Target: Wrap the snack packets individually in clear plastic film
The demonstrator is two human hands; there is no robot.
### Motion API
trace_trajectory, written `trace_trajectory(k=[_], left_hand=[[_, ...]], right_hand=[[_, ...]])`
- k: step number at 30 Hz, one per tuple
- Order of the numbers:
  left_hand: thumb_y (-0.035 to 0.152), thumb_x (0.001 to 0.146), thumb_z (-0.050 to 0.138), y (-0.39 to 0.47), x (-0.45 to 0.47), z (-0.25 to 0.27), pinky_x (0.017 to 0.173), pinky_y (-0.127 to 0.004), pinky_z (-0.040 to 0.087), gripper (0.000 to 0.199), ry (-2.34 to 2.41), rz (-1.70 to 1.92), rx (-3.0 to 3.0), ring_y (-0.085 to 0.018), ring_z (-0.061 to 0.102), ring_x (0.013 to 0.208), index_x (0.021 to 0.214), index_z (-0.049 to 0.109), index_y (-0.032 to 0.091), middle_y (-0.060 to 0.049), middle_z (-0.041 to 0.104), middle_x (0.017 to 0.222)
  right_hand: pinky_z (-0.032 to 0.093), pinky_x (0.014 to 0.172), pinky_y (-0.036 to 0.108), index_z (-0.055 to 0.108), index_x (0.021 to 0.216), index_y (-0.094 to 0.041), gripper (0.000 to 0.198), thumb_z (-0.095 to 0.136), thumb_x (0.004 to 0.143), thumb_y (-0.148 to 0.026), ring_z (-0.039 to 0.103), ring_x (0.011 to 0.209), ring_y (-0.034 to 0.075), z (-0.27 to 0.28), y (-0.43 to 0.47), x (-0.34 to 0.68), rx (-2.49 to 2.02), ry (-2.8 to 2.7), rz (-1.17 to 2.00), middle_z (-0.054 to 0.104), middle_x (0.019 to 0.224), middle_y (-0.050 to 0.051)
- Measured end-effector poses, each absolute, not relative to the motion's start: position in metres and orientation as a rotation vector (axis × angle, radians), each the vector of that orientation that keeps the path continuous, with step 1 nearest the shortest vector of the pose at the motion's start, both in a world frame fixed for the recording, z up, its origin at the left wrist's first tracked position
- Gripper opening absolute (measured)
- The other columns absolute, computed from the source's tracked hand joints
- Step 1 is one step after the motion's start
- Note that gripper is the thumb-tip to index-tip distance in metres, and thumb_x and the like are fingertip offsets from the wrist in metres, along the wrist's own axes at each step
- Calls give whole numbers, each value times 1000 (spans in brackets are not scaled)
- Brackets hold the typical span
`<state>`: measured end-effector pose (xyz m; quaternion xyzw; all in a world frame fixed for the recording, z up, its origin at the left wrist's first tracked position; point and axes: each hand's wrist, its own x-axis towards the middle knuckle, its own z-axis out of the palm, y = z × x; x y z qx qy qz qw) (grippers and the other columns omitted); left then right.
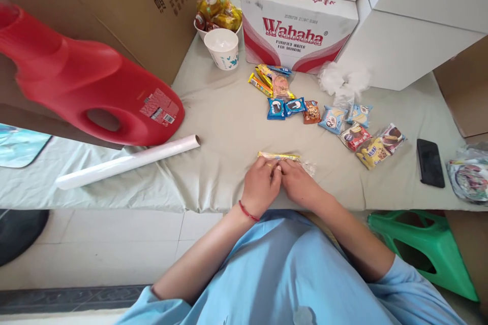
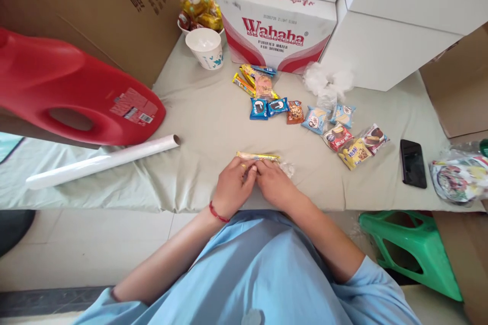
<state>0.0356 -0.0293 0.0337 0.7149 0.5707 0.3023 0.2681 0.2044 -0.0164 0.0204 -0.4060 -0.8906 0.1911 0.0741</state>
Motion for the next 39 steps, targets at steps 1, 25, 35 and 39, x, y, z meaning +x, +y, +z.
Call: trace_trajectory(k=[1,25,35,39], left_hand=[[24,102,46,-29,40,31,99,-42,57,32,1521,791,1977,-24,68,108,115,74,19,-11,73,112],[21,100,48,-51,59,-16,105,-48,46,56,1721,543,2523,-31,63,132,156,52,11,-17,61,154],[14,99,44,-50,59,-36,128,-50,34,61,1524,725,2517,-29,46,155,159,43,7,-21,55,159],[15,82,55,-49,46,-34,131,-58,31,79,1284,866,2348,-35,33,161,159,39,4,-26,44,165]], right_hand=[[52,92,44,75,119,-17,29,48,108,-20,54,105,28,21,-20,207,-1222,-2651,577,66,113,15],[44,70,28,70,94,-21,33,56,97,-51,60,71,17,32,-34,257,-1885,-1644,784,69,78,1],[43,72,29,71,110,-18,24,48,105,-26,65,84,21,62,17,176,-2125,-2328,409,67,110,11],[47,78,32,70,119,-16,33,40,109,-25,67,92,24,52,16,168,-2100,-2352,464,68,115,14]])
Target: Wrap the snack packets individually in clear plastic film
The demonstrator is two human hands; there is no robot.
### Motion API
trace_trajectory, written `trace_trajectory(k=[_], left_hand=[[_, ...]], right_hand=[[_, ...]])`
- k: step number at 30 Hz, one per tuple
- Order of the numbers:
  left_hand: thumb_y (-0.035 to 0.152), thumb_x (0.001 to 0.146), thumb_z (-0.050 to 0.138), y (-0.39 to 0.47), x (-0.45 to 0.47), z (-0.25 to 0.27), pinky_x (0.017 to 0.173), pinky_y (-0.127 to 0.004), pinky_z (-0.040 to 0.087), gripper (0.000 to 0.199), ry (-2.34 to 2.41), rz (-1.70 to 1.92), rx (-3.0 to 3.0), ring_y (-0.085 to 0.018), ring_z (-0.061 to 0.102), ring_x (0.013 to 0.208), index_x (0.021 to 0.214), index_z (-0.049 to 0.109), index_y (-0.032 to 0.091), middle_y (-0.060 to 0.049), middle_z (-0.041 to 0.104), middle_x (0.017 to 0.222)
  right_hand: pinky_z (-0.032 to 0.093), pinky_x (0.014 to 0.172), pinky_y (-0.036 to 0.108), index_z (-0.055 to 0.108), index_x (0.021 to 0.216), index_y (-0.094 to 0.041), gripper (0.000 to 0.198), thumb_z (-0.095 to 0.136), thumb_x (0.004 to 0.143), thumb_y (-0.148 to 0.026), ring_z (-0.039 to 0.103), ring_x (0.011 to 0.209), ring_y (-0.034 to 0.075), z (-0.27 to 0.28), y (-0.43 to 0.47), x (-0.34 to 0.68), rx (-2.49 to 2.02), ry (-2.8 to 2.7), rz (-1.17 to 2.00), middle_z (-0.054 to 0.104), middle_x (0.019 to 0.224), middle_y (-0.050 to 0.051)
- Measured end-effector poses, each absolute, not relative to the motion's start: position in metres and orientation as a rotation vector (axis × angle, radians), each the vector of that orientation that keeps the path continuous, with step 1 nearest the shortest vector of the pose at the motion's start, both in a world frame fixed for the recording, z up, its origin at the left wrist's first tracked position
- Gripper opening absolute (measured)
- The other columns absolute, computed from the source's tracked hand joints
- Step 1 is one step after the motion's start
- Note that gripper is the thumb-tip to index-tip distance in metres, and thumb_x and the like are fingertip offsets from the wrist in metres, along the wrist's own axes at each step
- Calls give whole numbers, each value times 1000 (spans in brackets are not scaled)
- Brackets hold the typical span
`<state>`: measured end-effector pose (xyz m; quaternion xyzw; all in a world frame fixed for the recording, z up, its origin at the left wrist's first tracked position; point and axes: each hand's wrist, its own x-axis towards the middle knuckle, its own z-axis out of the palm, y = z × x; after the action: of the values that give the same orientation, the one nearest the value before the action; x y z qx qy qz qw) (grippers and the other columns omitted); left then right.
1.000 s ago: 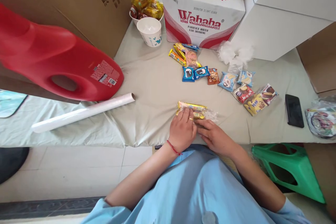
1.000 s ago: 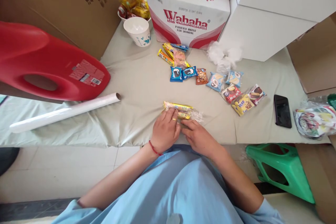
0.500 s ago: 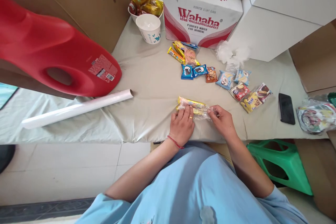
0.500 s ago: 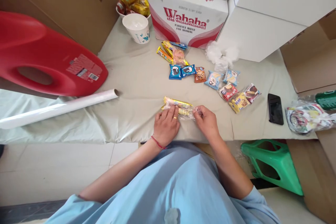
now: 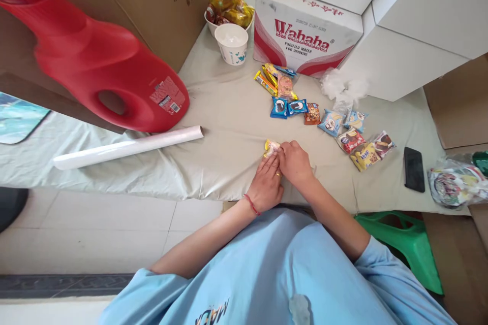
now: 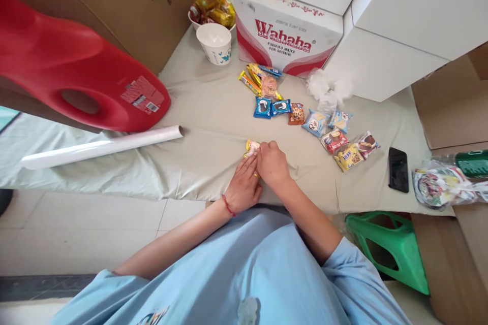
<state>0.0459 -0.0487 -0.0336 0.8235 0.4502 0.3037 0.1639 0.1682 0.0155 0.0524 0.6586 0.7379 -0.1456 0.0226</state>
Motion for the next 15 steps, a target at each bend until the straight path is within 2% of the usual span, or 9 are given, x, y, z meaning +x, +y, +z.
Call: trace_trajectory(k=[2,5,9,12,15], left_hand=[[10,74,54,-48,37,-31,130,-60,33,81,1138,993,2187,-33,37,159,154,44,11,-22,48,163],[4,71,50,-50,26,-26,125,-57,41,68,1007,1173,1876,-28,53,147,136,55,22,-14,61,151],[3,73,50,-52,11,-17,113,-51,53,56,1088,1396,1521,-26,64,131,125,55,25,-10,67,128],[3,74,49,-51,-7,-11,110,-49,54,48,1264,1426,1533,-25,65,124,114,61,25,-7,65,121],[2,80,48,-51,-27,-8,104,-45,56,39,1463,1352,1659,-23,67,117,108,64,24,-6,66,116]], right_hand=[[49,86,33,70,125,-15,37,37,110,-23,67,99,25,48,7,173,1986,2397,-480,69,117,15],[48,101,37,69,133,-15,40,37,111,-26,63,114,27,44,-9,182,1849,2629,-469,70,128,15],[43,104,46,66,142,-18,43,54,107,-39,55,122,33,38,-19,193,1706,2728,-320,66,144,14],[39,109,49,62,149,-22,46,60,104,-32,49,131,33,29,-16,198,1656,2755,-242,64,149,12],[40,107,46,64,146,-24,42,50,107,-23,51,127,30,21,-7,199,1631,2781,-242,66,147,9]])
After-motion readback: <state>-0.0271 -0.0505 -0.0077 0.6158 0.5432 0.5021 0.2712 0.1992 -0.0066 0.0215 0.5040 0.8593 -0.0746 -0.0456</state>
